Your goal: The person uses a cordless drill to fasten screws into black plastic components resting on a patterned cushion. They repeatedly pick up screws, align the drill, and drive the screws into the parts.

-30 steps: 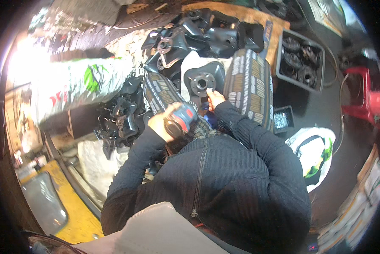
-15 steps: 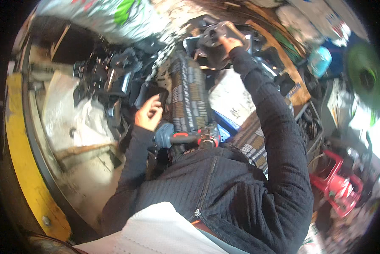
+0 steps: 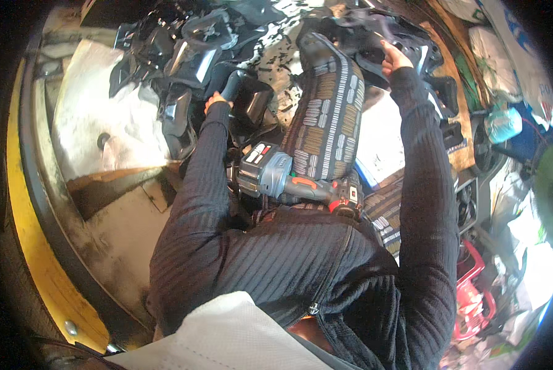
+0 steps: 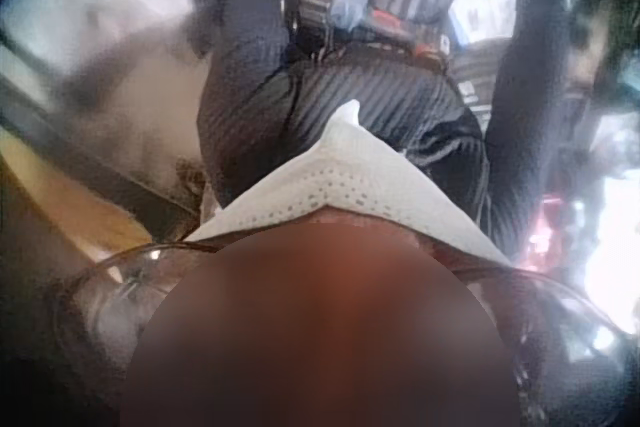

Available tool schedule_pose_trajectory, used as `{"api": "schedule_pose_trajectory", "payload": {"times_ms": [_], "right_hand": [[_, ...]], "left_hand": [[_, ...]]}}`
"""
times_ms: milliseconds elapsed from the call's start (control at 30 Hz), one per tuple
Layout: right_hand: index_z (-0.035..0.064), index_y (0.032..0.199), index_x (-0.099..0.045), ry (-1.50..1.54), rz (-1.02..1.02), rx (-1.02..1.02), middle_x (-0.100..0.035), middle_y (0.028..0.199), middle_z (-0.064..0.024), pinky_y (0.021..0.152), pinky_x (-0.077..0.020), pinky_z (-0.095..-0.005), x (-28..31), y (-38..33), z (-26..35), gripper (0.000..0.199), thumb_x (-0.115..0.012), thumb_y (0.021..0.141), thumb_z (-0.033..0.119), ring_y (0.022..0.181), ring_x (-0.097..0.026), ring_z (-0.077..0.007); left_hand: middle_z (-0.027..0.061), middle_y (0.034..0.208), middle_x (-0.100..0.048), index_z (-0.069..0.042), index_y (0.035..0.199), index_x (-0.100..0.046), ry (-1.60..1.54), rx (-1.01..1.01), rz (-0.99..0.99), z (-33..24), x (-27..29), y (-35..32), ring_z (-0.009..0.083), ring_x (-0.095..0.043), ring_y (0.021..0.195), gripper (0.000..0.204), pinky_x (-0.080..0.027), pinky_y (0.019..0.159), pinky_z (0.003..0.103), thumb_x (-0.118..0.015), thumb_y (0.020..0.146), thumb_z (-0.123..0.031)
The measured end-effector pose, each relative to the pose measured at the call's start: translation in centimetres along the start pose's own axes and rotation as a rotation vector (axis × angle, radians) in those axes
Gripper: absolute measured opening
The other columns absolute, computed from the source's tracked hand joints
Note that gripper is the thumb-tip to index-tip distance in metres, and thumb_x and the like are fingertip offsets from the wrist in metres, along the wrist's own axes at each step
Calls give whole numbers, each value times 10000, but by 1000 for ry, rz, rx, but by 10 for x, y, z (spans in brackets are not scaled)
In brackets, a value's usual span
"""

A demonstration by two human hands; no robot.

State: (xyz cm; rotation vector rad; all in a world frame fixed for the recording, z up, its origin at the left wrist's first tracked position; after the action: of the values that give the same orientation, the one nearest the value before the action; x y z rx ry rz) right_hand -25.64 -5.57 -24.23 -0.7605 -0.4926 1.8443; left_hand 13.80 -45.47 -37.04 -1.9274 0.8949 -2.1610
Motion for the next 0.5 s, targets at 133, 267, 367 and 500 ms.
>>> {"api": "schedule_pose_trajectory", "payload": {"times_ms": [133, 267, 367, 500], "right_hand": [[163, 1197, -551, -184, 134, 90, -205, 545, 93, 387, -173, -192, 59, -86, 3, 332, -527, 892, 293, 434, -185, -34], [139, 1123, -586, 106, -134, 146, -228, 510, 105, 374, -153, -205, 176, -175, 5, 299, -530, 887, 312, 411, -206, -28], [89, 1198, -534, 342, -278, 268, -214, 487, 88, 369, -187, -203, 250, -234, 12, 373, -566, 867, 259, 385, -217, -33], [63, 1102, -586, 735, -594, 382, -252, 502, 84, 374, -233, -188, 346, -298, -20, 275, -594, 847, 167, 398, -238, -42]], "left_hand": [[154, 963, -647, -46, 1016, -633, -367, -215, 80, -29, 19, -7, 259, -628, 897, 490, -469, 799, 346, -696, 680, -397], [105, 787, -660, -17, 865, -656, -657, -677, -459, -87, 192, -138, 185, -614, 728, 304, -485, 695, 329, -720, 723, -277], [72, 765, -628, -9, 877, -647, -845, -1079, -662, -158, 298, -264, 138, -563, 642, 153, -465, 608, 284, -699, 755, -86], [80, 715, -587, -44, 933, -661, -616, -1591, -513, -286, 282, -403, 181, -572, 622, 183, -465, 583, 286, -679, 752, -62]]}}
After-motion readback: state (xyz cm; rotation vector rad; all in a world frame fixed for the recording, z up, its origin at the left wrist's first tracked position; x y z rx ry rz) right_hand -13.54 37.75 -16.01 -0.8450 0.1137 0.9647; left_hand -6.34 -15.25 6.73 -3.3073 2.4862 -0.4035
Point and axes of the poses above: each hand's wrist, its own y-axis towards the middle knuckle, its own x-axis out of the back of the hand, z = x × y, the point moved 10 cm from there along y, towards the middle knuckle
